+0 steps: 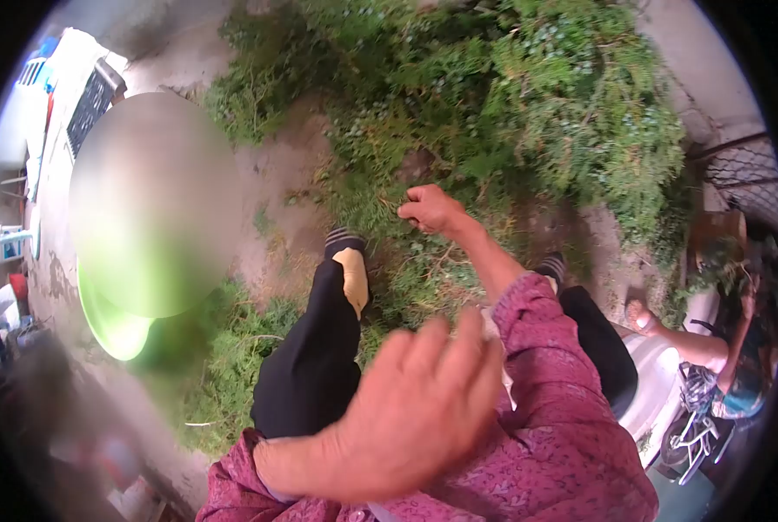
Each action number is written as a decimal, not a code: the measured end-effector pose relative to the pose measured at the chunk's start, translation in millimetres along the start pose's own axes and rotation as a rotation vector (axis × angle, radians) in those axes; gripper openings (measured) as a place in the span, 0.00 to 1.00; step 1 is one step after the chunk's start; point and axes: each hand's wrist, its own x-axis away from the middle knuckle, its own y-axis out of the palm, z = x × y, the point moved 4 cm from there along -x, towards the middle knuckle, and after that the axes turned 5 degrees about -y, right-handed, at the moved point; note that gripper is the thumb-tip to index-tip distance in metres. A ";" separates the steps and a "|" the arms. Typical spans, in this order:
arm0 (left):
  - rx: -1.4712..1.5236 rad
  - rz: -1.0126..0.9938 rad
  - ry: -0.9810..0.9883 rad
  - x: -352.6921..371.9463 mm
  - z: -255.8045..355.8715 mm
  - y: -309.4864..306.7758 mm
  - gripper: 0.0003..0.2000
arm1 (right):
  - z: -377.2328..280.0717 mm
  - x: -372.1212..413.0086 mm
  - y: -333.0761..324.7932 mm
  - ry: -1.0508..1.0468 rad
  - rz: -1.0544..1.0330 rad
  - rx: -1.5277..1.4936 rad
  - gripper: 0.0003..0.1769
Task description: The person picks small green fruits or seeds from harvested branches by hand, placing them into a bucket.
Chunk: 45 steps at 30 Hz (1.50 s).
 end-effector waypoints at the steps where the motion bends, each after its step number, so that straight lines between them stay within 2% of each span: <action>1: -0.017 -0.055 -0.050 -3.5 -2.0 -2.1 0.18 | -11.2 21.7 -11.4 -0.022 -0.041 -0.003 0.09; 3: -0.044 -0.010 -0.102 -9.7 -7.5 -4.6 0.19 | -33.2 62.4 -36.0 -0.069 -0.024 0.031 0.09; 5: -0.026 0.143 -0.129 -13.7 -15.1 -8.3 0.19 | -55.5 107.9 -49.7 -0.049 -0.150 -0.057 0.07; 6: -0.004 0.193 -0.150 -16.4 -16.5 -10.7 0.19 | -63.9 128.6 -56.5 -0.059 -0.158 -0.118 0.03; 7: 0.016 0.243 -0.173 -19.5 -17.2 -12.8 0.19 | -74.9 152.0 -60.7 -0.073 -0.130 -0.117 0.03; 11: 0.036 0.328 -0.046 -31.1 -7.5 -7.4 0.21 | -100.7 233.1 -64.6 -0.148 -0.096 -0.228 0.03; 13: 0.159 0.260 0.110 -37.2 4.6 -2.3 0.23 | -99.2 264.1 -64.1 -0.179 -0.092 -0.490 0.03; 18: 0.209 0.210 0.271 -54.6 25.5 7.2 0.24 | -84.1 292.5 -60.6 -0.340 -0.127 -0.765 0.08; 20: 0.420 0.129 0.188 -61.4 26.4 17.5 0.20 | -75.2 288.5 -66.6 -0.346 -0.135 -0.852 0.08; 24: 0.574 0.122 0.128 -77.8 32.3 27.6 0.13 | -79.4 294.4 -80.5 -0.354 -0.131 -0.863 0.06; 26: 0.750 0.124 -0.216 -85.5 22.2 30.2 0.06 | -81.0 297.0 -94.6 -0.375 0.090 -0.858 0.07; 27: 0.739 0.119 -0.211 -88.0 22.5 28.2 0.06 | -82.6 299.6 -99.3 -0.385 0.090 -0.867 0.07; 29: 0.977 0.097 -0.371 -89.1 16.7 26.8 0.04 | -83.3 307.8 -116.2 -0.498 0.207 -1.010 0.10; 30: 1.105 0.173 -0.377 -89.1 22.2 26.0 0.03 | -81.4 311.7 -122.3 -0.518 0.187 -1.095 0.10; 31: 1.095 0.172 -0.376 -92.4 16.5 30.7 0.03 | -80.1 312.5 -126.9 -0.525 0.183 -1.103 0.10; 33: 1.094 0.134 -0.544 -96.2 -5.5 49.1 0.05 | -78.1 315.0 -138.0 -0.614 0.248 -1.114 0.11; 34: 1.086 0.133 -0.544 -94.7 -3.1 49.1 0.05 | -77.2 315.7 -141.0 -0.668 0.199 -1.090 0.12; 36: 1.679 0.129 -0.644 -87.1 3.2 57.2 0.07 | -74.5 318.0 -144.5 -0.678 0.206 -1.087 0.14; 37: 1.674 0.126 -0.643 -87.0 -1.0 59.6 0.07 | -74.3 320.0 -145.5 -0.684 0.215 -1.079 0.16; 38: 1.701 0.058 -0.557 -89.5 -6.0 63.7 0.08 | -75.6 321.6 -145.3 -0.689 0.218 -1.082 0.16; 39: 1.725 -0.013 -0.471 -91.4 -6.9 65.2 0.09 | -77.6 322.7 -144.4 -0.691 0.227 -1.111 0.21; 40: 1.721 -0.023 -0.469 -90.9 -5.0 63.4 0.09 | -79.1 323.4 -143.7 -0.693 0.238 -1.139 0.25; 41: 1.741 0.010 -0.453 -90.2 -2.3 59.7 0.06 | -79.3 323.0 -143.1 -0.698 0.247 -1.142 0.25; 42: 1.761 0.044 -0.437 -90.2 -0.9 57.1 0.04 | -80.2 320.6 -140.5 -0.705 0.169 -1.205 0.29; 43: 1.760 0.036 -0.435 -90.6 -1.0 56.5 0.04 | -81.4 318.2 -137.9 -0.711 0.087 -1.266 0.33; 45: 1.887 0.094 -0.435 -91.0 -3.5 54.3 0.06 | -83.8 316.8 -135.7 -0.703 0.088 -1.269 0.36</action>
